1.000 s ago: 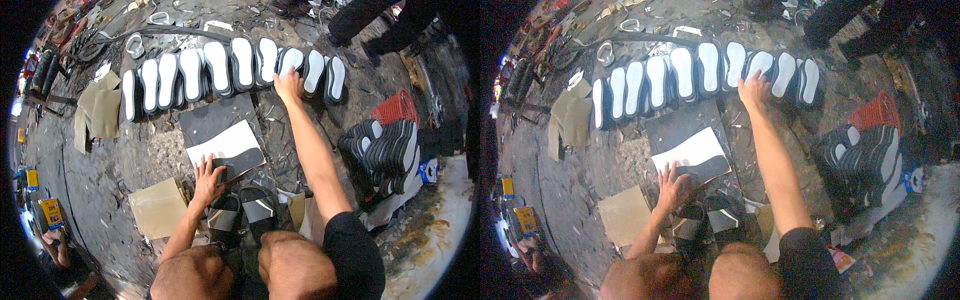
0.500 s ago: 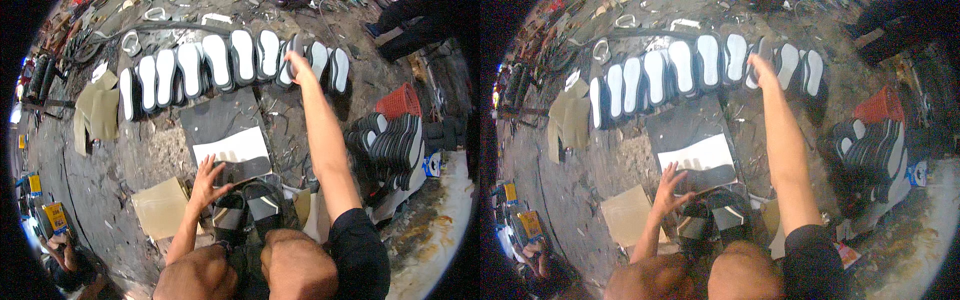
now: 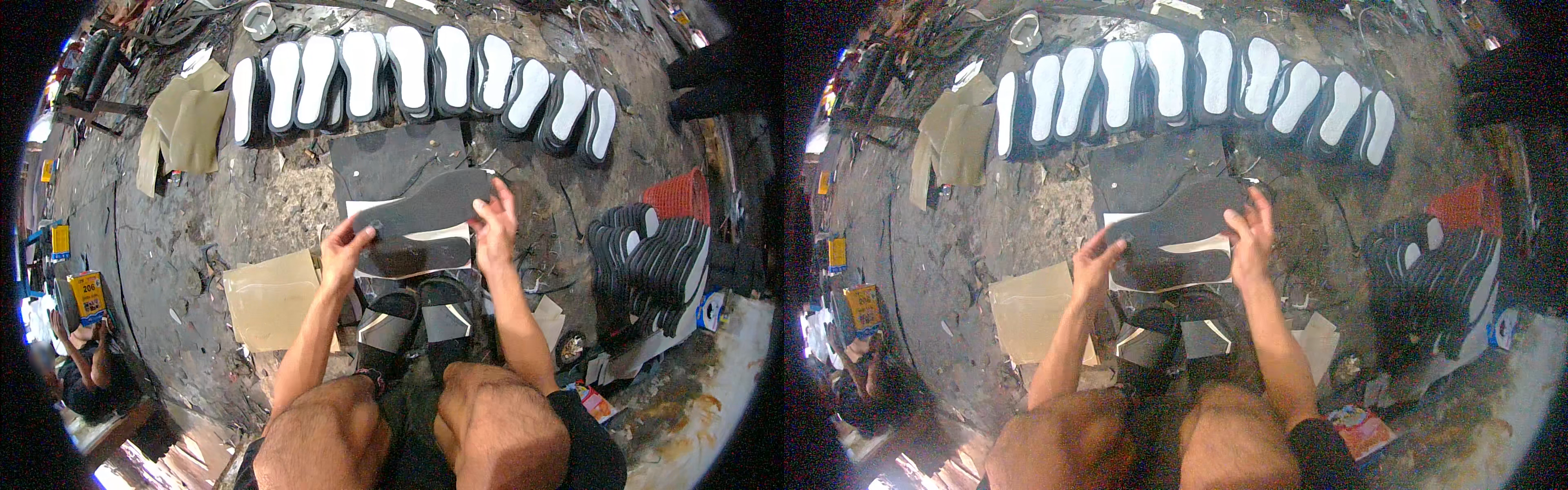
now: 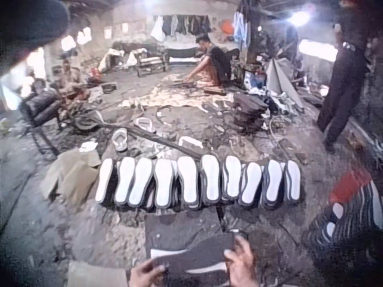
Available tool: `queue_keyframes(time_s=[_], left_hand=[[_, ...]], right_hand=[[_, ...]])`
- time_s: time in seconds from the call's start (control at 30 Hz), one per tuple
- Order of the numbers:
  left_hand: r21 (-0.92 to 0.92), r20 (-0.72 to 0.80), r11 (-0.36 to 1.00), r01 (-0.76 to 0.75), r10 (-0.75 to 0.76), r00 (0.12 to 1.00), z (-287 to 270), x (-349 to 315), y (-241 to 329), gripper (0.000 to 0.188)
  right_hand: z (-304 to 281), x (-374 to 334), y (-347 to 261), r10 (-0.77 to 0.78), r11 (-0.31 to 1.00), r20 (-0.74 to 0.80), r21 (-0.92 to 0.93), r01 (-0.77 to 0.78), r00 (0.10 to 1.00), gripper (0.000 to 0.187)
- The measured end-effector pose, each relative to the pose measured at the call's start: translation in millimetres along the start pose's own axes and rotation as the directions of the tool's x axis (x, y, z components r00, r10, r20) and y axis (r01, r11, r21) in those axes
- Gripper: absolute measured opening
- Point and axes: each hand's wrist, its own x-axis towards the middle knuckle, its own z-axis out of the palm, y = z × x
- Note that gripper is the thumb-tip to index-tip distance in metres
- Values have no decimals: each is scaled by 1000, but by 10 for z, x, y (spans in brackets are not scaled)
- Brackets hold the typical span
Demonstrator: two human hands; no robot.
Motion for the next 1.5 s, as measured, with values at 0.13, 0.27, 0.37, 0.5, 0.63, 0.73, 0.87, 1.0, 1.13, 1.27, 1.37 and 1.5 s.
queue_keyframes(time_s=[0.13,0.27,0.37,0.5,0.63,0.73,0.87,1.0,1.13,1.27,1.37,1.5], left_hand=[[103,-43,992,-74,79,996,-131,405,-45,56],[353,-77,934,-62,95,992,-109,472,-50,49],[411,-71,910,-58,96,993,-111,444,-24,49],[445,-35,893,-60,84,996,-184,477,-33,48],[418,0,906,-72,80,997,-171,497,-43,47],[404,-22,913,-60,76,997,-163,498,-49,47],[446,-23,894,-47,64,998,-154,516,-26,48],[500,-30,865,-42,65,997,-166,533,-24,49],[514,-45,858,-16,45,998,-62,532,25,48],[550,-9,834,-51,67,998,-169,566,22,46],[613,22,789,-48,43,999,-171,549,44,40],[390,140,918,-77,23,990,-157,456,-24,33]], right_hand=[[-399,355,194,63,885,36,-463,-39,997,52],[-587,315,331,133,852,-32,-508,-130,991,55],[-638,301,394,133,854,-39,-503,-134,990,56],[-631,309,444,123,851,-31,-510,-122,992,56],[-679,327,448,126,831,-29,-543,-122,992,54],[-660,335,461,121,823,-32,-555,-118,992,53],[-697,372,504,102,829,-25,-550,-99,994,53],[-699,382,546,89,815,-19,-573,-84,996,52],[-739,413,552,78,767,-39,-636,-85,996,50],[-622,345,527,-66,395,52,-916,74,996,51],[-508,181,410,-284,-28,255,-966,258,924,56],[-756,224,561,-165,455,19,-886,93,986,73]])
